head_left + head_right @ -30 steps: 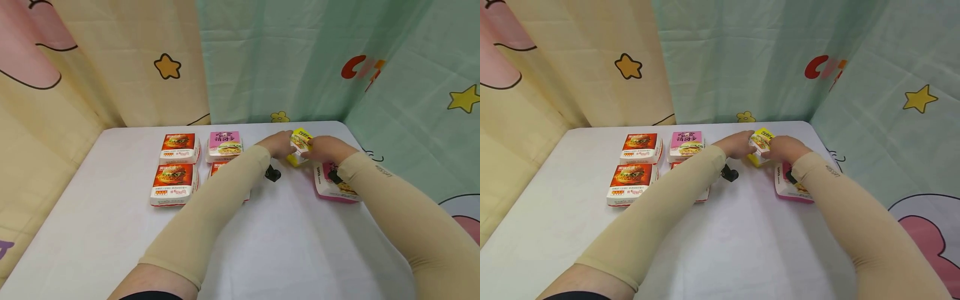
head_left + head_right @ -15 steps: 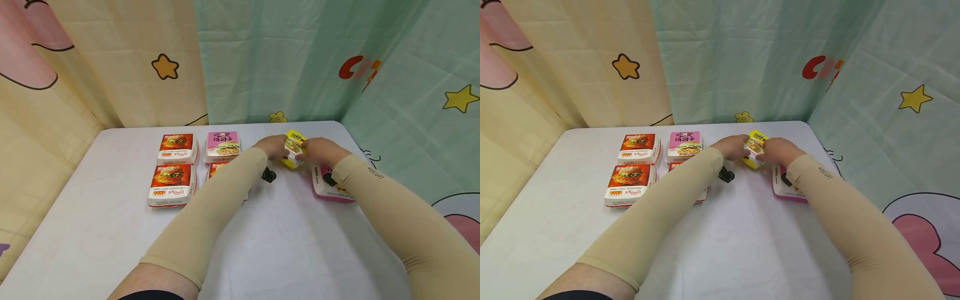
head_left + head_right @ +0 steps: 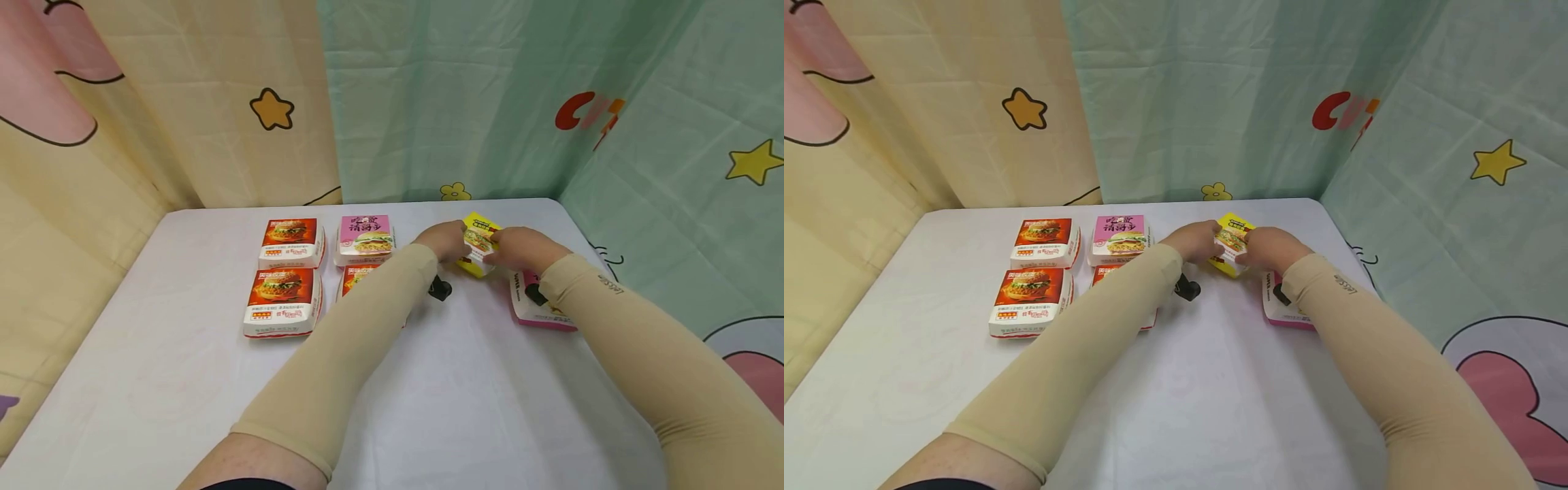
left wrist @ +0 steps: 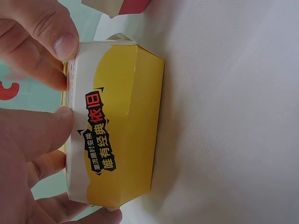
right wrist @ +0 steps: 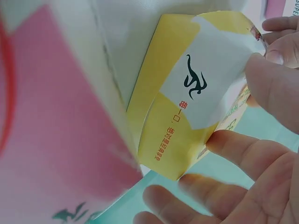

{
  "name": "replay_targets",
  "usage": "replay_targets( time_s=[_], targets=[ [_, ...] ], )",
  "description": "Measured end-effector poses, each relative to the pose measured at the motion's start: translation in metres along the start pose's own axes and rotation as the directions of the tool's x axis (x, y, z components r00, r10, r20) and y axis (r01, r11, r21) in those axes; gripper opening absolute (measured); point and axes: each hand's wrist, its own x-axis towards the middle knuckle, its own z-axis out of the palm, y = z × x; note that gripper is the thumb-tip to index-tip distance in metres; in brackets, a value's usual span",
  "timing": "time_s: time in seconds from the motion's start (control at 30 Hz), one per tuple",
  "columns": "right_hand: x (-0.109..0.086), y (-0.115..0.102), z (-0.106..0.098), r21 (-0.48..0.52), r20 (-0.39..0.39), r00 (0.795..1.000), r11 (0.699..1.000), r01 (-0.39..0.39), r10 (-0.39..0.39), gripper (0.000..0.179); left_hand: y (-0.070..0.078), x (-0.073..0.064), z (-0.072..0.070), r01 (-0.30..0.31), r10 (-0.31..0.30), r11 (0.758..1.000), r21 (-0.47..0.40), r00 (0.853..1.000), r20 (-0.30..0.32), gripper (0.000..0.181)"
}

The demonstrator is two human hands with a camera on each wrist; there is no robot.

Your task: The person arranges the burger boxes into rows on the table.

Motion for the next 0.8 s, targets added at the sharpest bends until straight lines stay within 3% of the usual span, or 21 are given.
replay_targets(
  time_s=[0.37, 0.8],
  targets=[
    [0.002, -0.004, 0.002, 0.008, -0.017, 1.000, 1.000, 0.001, -0.001, 0.067, -0.007, 0.006, 0.009, 0.031, -0.034, 0.998, -0.055, 0.998, -0.049, 0.066],
    [0.006, -0.010, 0.001, -0.006, -0.019, 0.999, 0.999, 0.041, -0.041, 0.065, -0.008, -0.016, 0.005, 0.092, -0.102, 0.988, -0.121, 0.992, -0.074, 0.067]
  ],
)
